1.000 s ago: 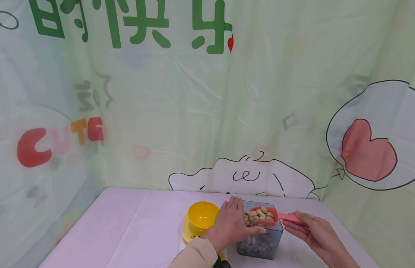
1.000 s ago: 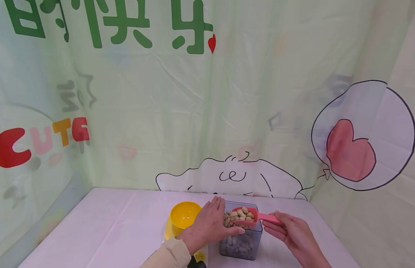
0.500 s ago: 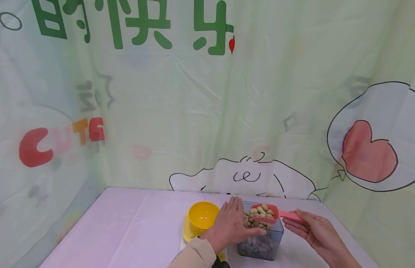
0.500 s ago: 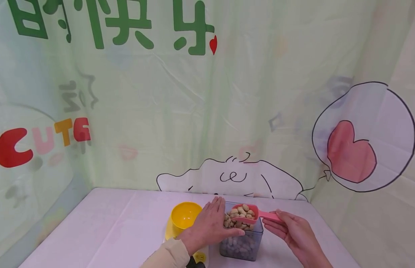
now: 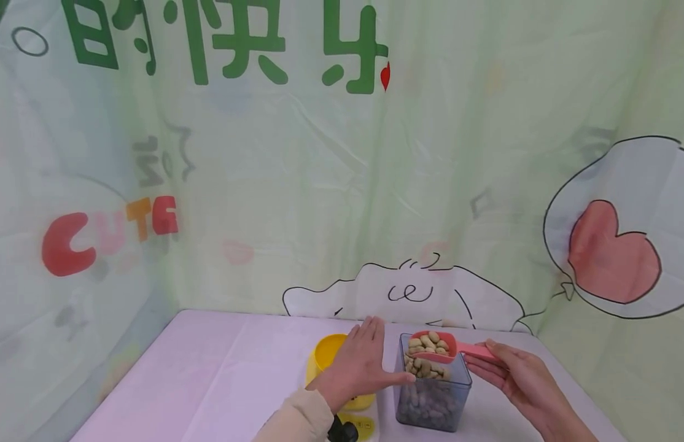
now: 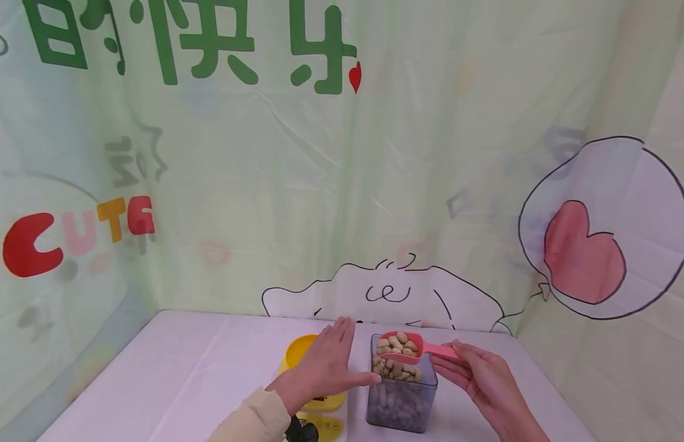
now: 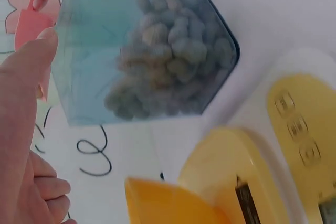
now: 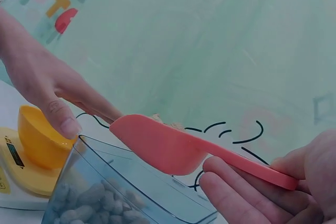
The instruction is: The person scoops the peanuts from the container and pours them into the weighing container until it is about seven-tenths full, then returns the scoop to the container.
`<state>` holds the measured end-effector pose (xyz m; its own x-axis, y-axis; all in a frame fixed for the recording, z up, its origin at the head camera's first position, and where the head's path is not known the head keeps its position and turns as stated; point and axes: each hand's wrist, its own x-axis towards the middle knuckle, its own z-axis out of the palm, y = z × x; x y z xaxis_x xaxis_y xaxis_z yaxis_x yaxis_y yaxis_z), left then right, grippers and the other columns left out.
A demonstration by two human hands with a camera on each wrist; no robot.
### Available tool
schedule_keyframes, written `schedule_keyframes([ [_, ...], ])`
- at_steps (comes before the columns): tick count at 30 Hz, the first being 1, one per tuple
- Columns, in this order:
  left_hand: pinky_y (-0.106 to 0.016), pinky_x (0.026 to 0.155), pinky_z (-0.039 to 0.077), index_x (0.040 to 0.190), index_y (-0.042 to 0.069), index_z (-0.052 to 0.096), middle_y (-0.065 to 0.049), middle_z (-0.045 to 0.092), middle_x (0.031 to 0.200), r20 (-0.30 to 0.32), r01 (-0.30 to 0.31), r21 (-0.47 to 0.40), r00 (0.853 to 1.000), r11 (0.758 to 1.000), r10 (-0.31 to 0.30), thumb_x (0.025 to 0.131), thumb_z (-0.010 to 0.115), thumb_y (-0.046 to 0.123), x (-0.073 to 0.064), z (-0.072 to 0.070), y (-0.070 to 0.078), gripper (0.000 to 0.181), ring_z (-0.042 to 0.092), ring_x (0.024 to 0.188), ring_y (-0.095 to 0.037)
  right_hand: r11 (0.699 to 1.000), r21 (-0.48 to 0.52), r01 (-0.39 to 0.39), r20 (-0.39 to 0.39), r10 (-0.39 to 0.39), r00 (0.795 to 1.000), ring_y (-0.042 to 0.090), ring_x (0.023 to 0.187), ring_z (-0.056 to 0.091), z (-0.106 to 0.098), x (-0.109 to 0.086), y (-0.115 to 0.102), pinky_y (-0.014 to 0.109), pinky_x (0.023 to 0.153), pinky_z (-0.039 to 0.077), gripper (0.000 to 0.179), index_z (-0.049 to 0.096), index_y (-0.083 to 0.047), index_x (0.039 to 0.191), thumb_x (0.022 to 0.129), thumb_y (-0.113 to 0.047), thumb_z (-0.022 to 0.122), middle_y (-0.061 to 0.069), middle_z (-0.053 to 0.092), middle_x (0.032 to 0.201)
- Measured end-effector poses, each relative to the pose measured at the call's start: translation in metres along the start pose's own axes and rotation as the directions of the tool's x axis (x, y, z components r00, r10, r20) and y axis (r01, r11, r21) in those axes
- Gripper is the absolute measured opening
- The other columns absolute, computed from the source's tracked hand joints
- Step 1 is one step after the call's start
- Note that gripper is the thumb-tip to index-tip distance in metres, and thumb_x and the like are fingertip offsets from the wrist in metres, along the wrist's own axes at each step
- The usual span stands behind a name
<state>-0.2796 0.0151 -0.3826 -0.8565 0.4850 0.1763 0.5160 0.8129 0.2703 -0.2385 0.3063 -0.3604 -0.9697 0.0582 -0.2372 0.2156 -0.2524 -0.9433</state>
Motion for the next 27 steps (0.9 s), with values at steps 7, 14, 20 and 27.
schedule_keyframes([
  [7, -0.046, 0.124, 0.025, 0.157, 0.005, 0.022, -0.013, 0.022, 0.165, -0.003, 0.006, -0.01, 1.0, 1.0, -0.006, 0.085, 0.055, 0.075, -0.008, -0.008, -0.02, 0.106, 0.021, 0.153, -0.029, 1.0, -0.03, 0.006, 0.018, -0.005, 1.0, 0.021, 0.097, 0.075, 0.017, 0.002, 0.0, 0.037, 0.091, 0.058, 0.053, 0.034, 0.002, 0.147, 0.105, -0.027, 0.048, 0.007, 0.077, 0.1],
  [14, -0.044, 0.124, 0.025, 0.157, 0.006, 0.022, -0.012, 0.025, 0.164, -0.032, 0.056, 0.099, 0.998, 0.994, -0.053, 0.084, 0.053, 0.077, -0.015, -0.014, -0.039, 0.107, 0.022, 0.153, -0.027, 0.999, -0.038, 0.035, 0.04, -0.033, 0.999, 0.022, 0.096, 0.075, 0.034, 0.005, 0.0, 0.038, 0.091, 0.057, 0.06, 0.019, 0.006, 0.154, 0.107, -0.023, 0.043, 0.005, 0.075, 0.1],
  [20, -0.047, 0.124, 0.023, 0.157, 0.005, 0.024, -0.013, 0.026, 0.164, -0.043, 0.088, 0.155, 0.996, 0.984, -0.082, 0.081, 0.054, 0.079, -0.023, -0.017, -0.054, 0.109, 0.023, 0.153, -0.029, 0.996, -0.064, 0.063, 0.072, -0.059, 0.996, 0.023, 0.096, 0.075, 0.048, 0.008, 0.002, 0.038, 0.092, 0.057, 0.056, 0.022, 0.007, 0.153, 0.107, -0.02, 0.041, 0.008, 0.075, 0.102],
  [27, -0.05, 0.123, 0.025, 0.153, 0.003, 0.033, -0.014, 0.035, 0.159, -0.047, 0.134, 0.148, 0.991, 0.98, -0.128, 0.079, 0.055, 0.08, -0.034, -0.018, -0.076, 0.109, 0.028, 0.15, -0.032, 0.991, -0.116, 0.07, 0.059, -0.064, 0.996, 0.022, 0.096, 0.075, 0.064, 0.013, 0.003, 0.039, 0.091, 0.058, 0.059, 0.027, 0.006, 0.152, 0.106, -0.024, 0.047, 0.007, 0.074, 0.105],
])
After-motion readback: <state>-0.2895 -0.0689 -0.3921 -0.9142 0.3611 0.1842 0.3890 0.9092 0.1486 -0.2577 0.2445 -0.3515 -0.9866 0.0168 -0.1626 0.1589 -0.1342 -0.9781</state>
